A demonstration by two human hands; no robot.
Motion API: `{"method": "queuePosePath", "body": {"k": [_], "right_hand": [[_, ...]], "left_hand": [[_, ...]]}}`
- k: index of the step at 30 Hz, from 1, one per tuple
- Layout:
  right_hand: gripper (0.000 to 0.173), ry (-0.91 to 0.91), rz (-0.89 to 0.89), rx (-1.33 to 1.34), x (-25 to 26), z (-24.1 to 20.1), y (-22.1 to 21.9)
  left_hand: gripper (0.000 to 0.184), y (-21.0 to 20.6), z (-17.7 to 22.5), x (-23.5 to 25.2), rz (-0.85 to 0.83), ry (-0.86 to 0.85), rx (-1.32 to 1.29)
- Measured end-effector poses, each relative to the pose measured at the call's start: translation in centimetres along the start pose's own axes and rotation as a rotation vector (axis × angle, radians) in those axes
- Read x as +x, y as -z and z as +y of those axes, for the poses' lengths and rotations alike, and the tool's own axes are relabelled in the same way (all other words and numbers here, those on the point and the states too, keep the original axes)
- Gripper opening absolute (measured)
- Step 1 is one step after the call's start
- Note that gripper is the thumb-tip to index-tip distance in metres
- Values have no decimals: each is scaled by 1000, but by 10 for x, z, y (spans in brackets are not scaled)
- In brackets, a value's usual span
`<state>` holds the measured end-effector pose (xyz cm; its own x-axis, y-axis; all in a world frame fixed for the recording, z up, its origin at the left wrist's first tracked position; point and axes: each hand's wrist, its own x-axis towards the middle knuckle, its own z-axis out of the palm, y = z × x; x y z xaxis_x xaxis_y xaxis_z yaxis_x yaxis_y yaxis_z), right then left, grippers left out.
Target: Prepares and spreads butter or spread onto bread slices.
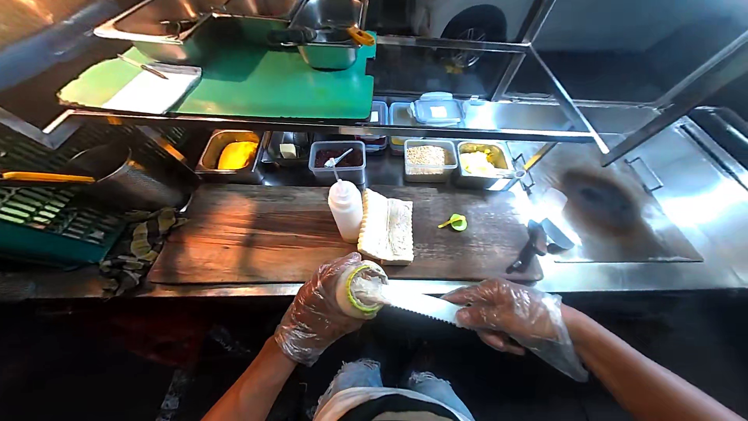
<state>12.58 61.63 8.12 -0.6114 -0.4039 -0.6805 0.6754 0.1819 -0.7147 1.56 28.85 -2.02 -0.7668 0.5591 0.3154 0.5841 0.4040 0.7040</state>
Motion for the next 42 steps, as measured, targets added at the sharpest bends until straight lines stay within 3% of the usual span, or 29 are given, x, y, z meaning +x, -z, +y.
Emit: {"method": "queuePosePath", "body": {"k": [2,5,9,13,17,21,24,28,33,36,38,42], "right_hand": [[34,26,28,45,-3,10,2],[31,109,92,189,-3,30,3],[33,160,317,216,12,53,5],[39,-152,667,-353,64,66,3],[52,-326,799,-909,111,92,-31],[53,-251,930,-977,88,136,-86],[45,-107,1037,-905,85,133,-79],[51,-324,805,-846,117,107,-29],[49,-220,859,-921,74,134,-81],[45,-169,899,-789,90,119,-65],[49,-250,799,-760,115,109,-45],[52,-200,789,-905,102,118,-84]], "left_hand": [[85,4,1,12,-27,18,1],[97,8,-10,18,-22,74,-64],[102,6,-20,25,-46,189,-105],[103,5,-32,22,-40,272,-218],[106,16,-35,12,28,356,-258],[110,32,-44,7,187,449,-256],[108,36,-54,12,321,474,-238],[107,29,-88,24,472,426,-239],[112,27,-106,43,527,484,-78],[108,20,-106,43,549,502,-40],[112,18,-108,41,554,537,27],[120,20,-114,36,479,632,129]]}}
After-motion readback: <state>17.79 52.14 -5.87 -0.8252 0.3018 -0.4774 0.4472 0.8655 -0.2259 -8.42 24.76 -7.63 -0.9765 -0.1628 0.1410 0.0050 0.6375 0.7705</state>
